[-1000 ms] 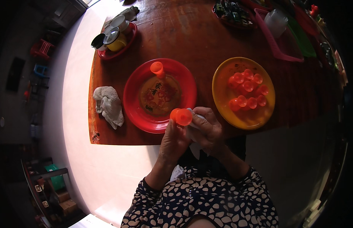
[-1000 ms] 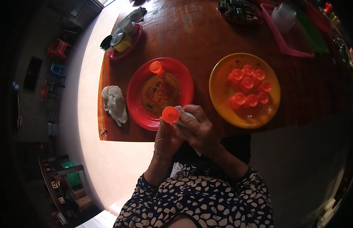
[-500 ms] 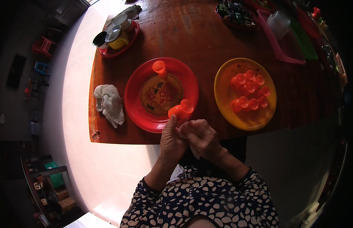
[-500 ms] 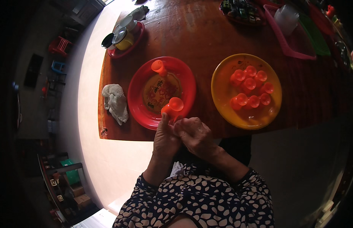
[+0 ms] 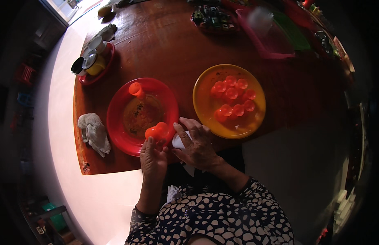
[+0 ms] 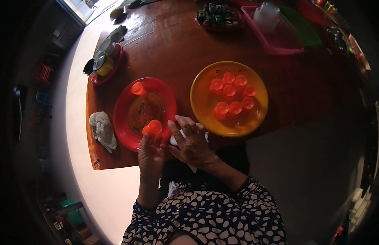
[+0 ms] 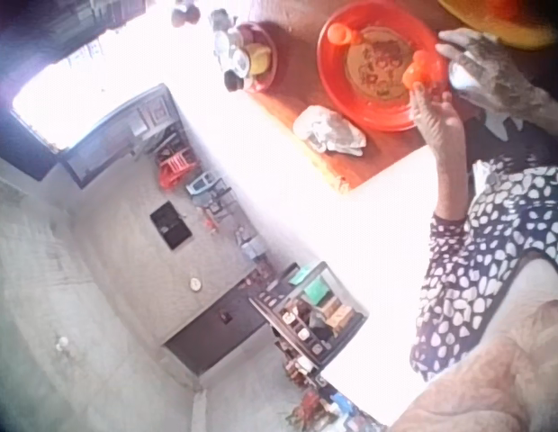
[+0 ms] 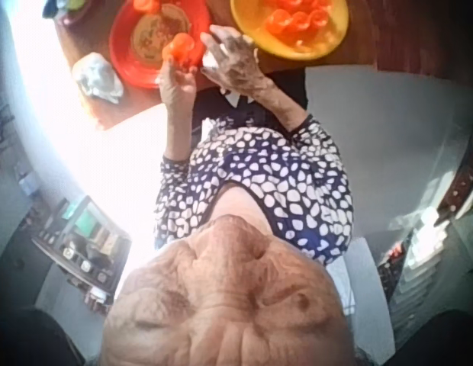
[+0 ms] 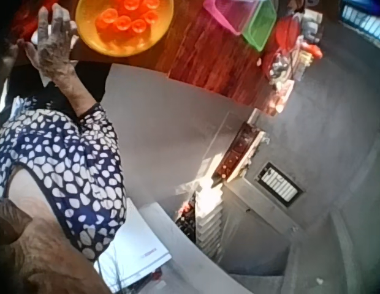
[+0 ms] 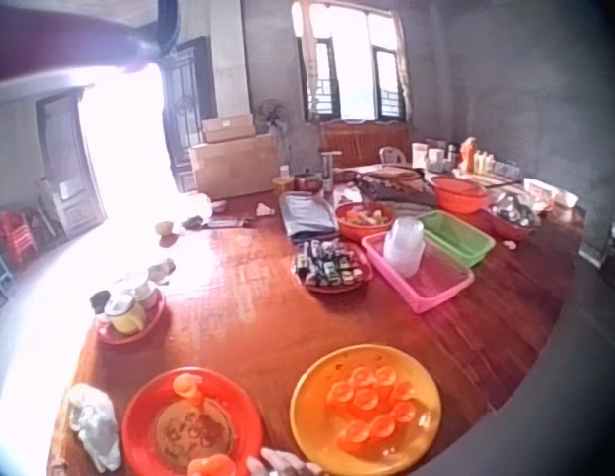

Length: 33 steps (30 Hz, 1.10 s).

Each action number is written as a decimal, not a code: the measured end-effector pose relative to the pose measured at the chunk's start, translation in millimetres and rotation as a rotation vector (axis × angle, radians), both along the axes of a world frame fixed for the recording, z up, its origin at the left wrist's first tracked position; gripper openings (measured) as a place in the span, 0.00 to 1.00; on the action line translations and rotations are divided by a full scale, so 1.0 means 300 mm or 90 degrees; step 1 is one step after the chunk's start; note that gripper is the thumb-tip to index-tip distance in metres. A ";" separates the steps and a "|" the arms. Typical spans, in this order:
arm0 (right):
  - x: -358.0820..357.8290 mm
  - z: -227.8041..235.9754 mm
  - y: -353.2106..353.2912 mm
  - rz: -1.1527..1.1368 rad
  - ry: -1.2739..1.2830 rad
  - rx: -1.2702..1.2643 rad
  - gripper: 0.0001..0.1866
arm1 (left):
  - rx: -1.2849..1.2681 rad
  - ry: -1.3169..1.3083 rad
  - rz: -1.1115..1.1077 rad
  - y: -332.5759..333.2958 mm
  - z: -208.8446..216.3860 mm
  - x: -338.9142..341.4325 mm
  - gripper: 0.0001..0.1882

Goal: The person wipes small red plastic cups with a white cloth, handling them one at a time. They transfer the cleaned cups from a red plate to a yellow plate on a wooden table. The person also wipes the red plate and handles a stack of white ceramic cups.

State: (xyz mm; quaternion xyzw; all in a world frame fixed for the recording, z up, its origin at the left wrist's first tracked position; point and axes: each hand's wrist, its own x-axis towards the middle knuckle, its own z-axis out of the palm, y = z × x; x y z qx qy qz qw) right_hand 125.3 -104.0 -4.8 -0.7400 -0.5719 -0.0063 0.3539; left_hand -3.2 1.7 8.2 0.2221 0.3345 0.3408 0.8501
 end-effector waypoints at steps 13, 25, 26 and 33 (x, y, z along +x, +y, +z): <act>0.089 0.107 -0.067 0.053 0.346 0.211 0.25 | 0.175 0.025 -0.159 -0.077 0.049 0.100 0.13; 0.451 0.261 -0.116 -0.076 -0.072 0.086 0.23 | 0.915 0.335 -0.240 -0.041 0.046 0.204 0.27; 0.454 0.257 -0.109 -0.066 -0.107 0.047 0.23 | 1.072 0.398 -0.237 -0.043 0.034 0.205 0.27; 0.455 0.188 -0.058 -0.044 -0.201 -0.115 0.20 | 1.214 0.541 -0.315 -0.099 -0.028 0.209 0.31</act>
